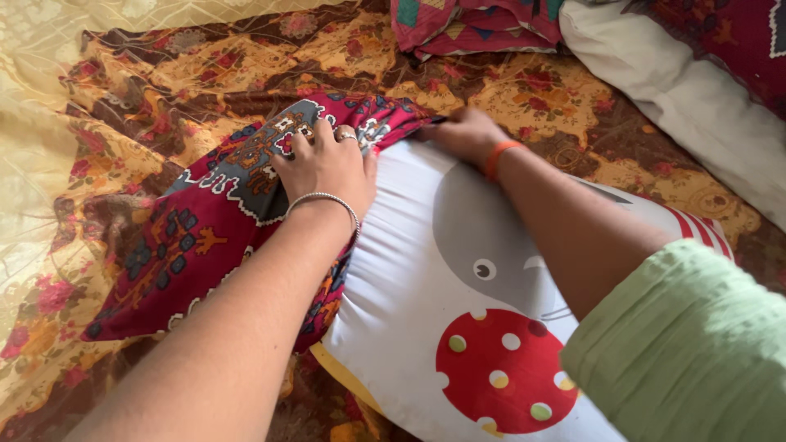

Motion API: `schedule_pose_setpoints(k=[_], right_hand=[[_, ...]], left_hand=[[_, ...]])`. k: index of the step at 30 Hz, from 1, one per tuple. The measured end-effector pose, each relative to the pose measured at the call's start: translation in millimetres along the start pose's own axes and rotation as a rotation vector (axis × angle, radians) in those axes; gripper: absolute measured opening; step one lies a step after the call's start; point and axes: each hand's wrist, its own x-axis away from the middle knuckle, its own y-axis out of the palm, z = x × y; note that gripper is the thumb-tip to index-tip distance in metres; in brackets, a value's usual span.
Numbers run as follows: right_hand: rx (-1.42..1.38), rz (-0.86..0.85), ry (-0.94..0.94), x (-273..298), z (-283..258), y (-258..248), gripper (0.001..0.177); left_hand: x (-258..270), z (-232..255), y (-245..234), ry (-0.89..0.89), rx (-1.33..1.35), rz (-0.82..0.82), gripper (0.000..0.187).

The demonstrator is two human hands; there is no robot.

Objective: The person inserts a white pillow with a cartoon cat design into a red patterned pillowcase. They align the corners and tuck the pillow into the case, smoothing the fabric as they work. The task is performed on a bed with a floral sheet.

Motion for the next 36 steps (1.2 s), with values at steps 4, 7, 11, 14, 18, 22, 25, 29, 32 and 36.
schedule_pose_setpoints(k=[4,7,11,14,18,22,25,29,32,36], right_hand=[[-0.077,-0.247,0.19,22,-15,-26,0.072],[0.087,-0.251,0.071,47,-36,-34,0.076],[0.164,-0.026,-0.189,77,-58,-33,0.079],[0.234,0.191,-0.508,100,-72,-30,0.079],[0.345,0.4,-0.818,131,-98,-24,0.061],[0.289,0.407,-0.968,161,-118,-22,0.044],[0.344,0.445,-1.032,175,-126,-19,0.04],[0.408,0.507,-1.087,183,-130,-17,0.042],[0.304,0.59,-1.052,183,-130,-12,0.047],[0.387,0.357,-0.605,163,-141,-12,0.118]], left_hand=[[-12,-8,2,0.057,-0.067,0.014,0.036],[-14,-9,2,0.075,-0.109,0.034,0.037],[-14,-16,-12,0.106,-0.102,0.216,0.039],[-27,-25,-34,0.114,-0.147,0.307,0.048],[-70,-40,-54,0.154,-0.232,0.577,0.047],[-106,-57,-73,0.072,-0.089,0.531,0.017],[-116,-66,-89,-0.08,0.24,0.403,0.017],[-120,-74,-85,0.001,0.424,0.669,0.018],[-119,-89,-83,0.151,0.172,0.647,0.016],[-109,-92,-81,0.206,0.195,0.592,0.023]])
